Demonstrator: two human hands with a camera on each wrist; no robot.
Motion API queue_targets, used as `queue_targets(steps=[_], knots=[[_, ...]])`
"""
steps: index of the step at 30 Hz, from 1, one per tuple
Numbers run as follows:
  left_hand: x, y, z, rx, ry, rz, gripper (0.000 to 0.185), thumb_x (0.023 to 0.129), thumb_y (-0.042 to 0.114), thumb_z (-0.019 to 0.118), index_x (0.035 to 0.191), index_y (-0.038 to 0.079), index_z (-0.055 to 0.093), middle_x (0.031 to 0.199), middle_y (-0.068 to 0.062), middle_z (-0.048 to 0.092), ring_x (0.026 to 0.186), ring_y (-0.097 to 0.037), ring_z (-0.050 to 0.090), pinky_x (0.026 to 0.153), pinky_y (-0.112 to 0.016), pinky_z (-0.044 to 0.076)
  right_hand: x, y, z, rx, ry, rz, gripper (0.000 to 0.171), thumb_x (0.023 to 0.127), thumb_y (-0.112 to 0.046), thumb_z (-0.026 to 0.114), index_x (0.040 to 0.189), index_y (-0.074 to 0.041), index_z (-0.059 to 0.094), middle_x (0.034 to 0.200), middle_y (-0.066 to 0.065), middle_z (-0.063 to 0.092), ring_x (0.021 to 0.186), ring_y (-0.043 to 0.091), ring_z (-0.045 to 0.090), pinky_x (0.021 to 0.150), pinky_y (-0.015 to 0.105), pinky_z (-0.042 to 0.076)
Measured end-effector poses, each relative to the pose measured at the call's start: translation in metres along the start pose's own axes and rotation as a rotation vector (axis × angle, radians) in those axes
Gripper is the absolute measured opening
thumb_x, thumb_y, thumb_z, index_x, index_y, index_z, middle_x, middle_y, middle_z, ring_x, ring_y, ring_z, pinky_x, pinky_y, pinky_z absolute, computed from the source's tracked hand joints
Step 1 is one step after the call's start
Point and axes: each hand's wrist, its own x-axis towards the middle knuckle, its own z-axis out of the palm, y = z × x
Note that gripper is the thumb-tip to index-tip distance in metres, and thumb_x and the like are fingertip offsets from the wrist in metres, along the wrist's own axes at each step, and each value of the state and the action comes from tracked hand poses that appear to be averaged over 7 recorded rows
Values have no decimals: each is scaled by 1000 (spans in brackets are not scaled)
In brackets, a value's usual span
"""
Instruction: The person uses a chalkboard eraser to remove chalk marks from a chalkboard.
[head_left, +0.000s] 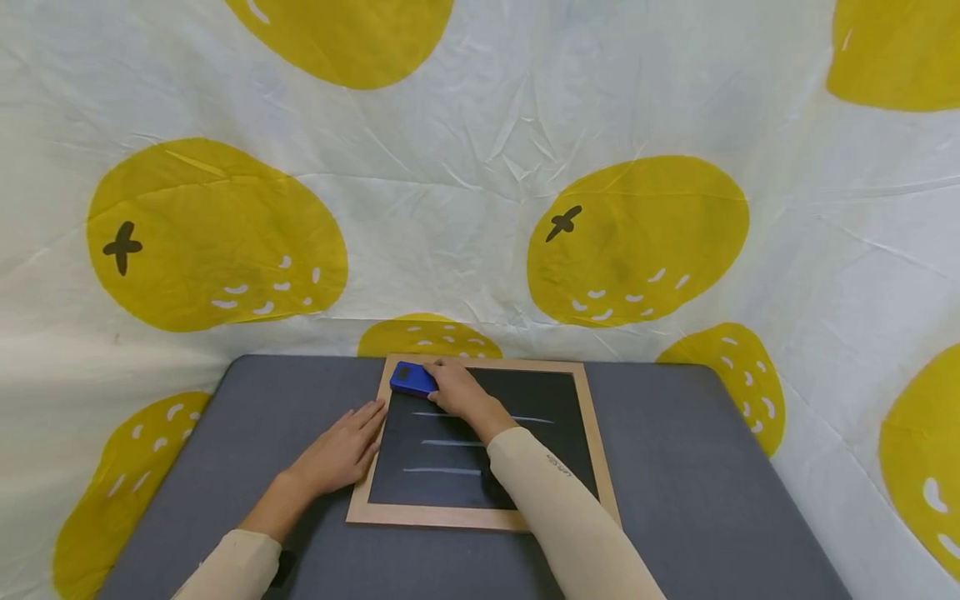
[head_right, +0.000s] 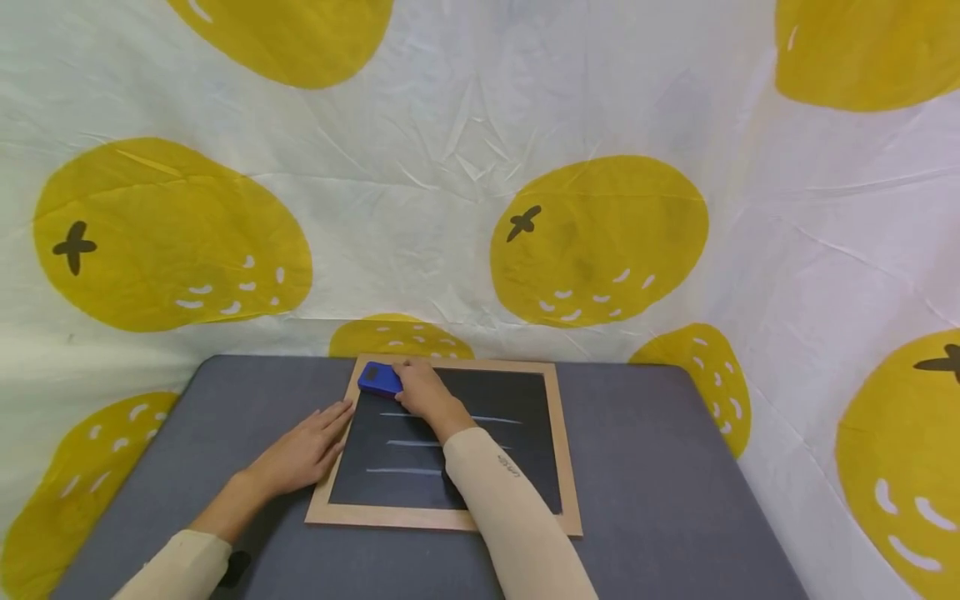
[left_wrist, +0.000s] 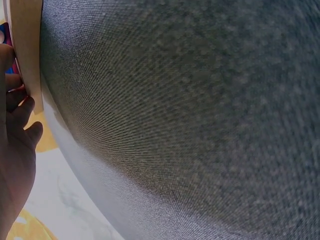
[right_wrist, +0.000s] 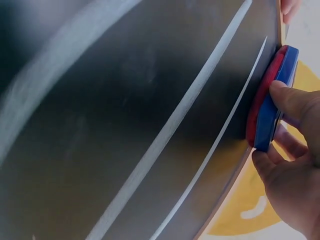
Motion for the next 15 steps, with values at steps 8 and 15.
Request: queue_targets(steps=[8, 15], knots=[[1, 0, -2, -19, -2, -9, 59, 101, 22, 63, 152, -6, 47, 157, -23, 46, 143, -39, 49, 114, -60, 42, -3, 6, -5, -38, -18, -23, 62, 103, -27, 65, 159, -13, 42, 151, 11, 52, 137, 27, 52, 116, 41, 44], [1, 1, -1, -16, 14, -4, 59, 101, 21, 63, 151, -7, 47, 157, -24, 47, 143, -40, 49, 114, -61, 42, -16, 24, -15, -25, -44, -17, 62, 103, -26, 66, 159, -13, 42, 153, 13, 50, 138, 31, 49, 118, 45, 42]])
